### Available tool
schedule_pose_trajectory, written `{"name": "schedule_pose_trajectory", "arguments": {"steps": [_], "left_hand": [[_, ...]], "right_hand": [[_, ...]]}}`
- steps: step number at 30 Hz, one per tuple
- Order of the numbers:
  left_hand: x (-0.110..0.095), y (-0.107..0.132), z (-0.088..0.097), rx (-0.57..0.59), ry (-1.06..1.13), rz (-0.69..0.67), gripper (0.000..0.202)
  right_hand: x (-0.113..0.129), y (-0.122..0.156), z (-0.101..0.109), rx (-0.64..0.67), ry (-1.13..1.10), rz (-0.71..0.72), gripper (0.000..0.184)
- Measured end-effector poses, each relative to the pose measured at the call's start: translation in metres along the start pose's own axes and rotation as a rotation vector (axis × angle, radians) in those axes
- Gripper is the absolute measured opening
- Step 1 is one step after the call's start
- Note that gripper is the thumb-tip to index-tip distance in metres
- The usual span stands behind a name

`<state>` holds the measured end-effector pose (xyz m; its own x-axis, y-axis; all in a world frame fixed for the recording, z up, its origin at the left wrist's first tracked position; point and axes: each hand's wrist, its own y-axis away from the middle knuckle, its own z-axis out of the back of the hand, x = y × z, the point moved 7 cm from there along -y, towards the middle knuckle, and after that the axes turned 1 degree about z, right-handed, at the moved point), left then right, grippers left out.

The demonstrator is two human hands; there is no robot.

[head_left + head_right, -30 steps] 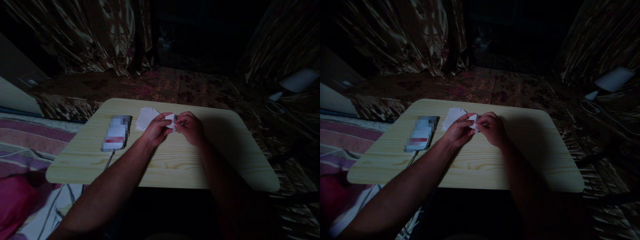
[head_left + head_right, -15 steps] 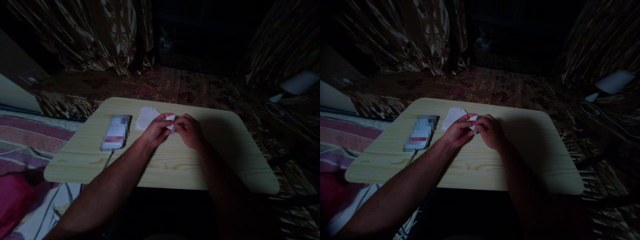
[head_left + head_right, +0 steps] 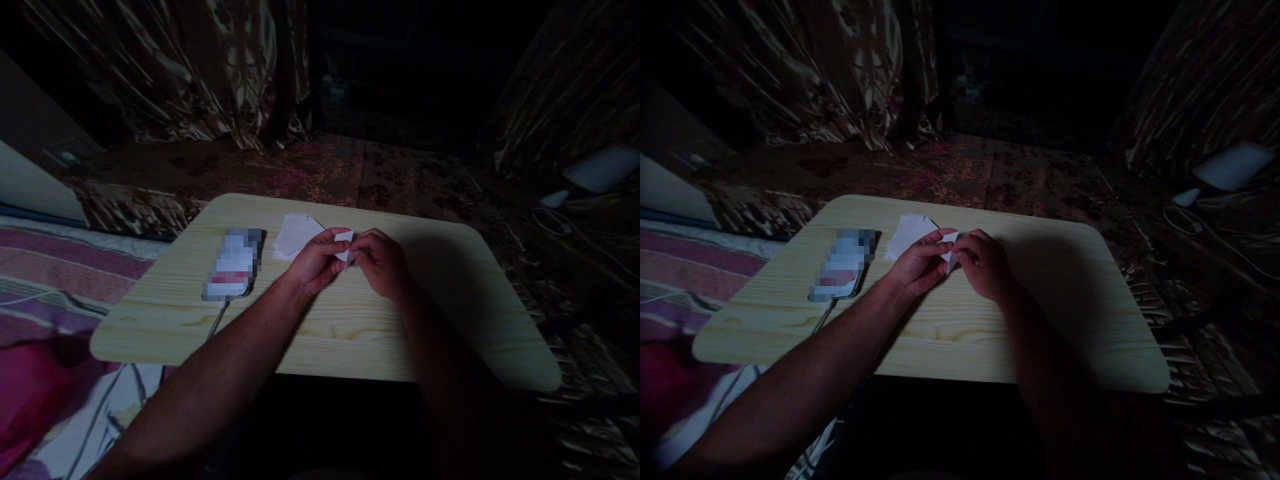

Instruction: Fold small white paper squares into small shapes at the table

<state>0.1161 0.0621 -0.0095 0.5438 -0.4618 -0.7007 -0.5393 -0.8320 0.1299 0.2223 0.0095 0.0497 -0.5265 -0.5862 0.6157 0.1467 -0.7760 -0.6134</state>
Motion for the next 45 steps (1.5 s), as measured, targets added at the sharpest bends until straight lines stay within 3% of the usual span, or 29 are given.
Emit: {"name": "schedule_pose_trajectory", "arguments": {"steps": [14,28,33,39,45], "left_hand": [[0.000,-0.001,0.004,-0.023,-0.043,0.013,0.032],[-0.002,-0.002,0.005,-0.006,-0.077,-0.001,0.042],[-0.012,0.001,-0.002,0.026,-0.151,-0.151,0.062],[-0.022,0.001,-0.001,-0.071,-0.473,-0.424,0.028],[-0.041,0.015,-0.010,-0.146,-0.957,-0.775,0.014]], "right_hand": [[-0.003,0.001,-0.001,0.003,-0.019,-0.053,0.009],[-0.015,0.003,-0.002,-0.022,0.042,-0.149,0.002],[-0.029,0.006,0.003,-0.077,0.031,-0.231,0.008],[-0.032,0.005,0.005,-0.096,0.050,-0.246,0.012],[-0.034,0.006,0.007,-0.144,0.042,-0.264,0.013]]}}
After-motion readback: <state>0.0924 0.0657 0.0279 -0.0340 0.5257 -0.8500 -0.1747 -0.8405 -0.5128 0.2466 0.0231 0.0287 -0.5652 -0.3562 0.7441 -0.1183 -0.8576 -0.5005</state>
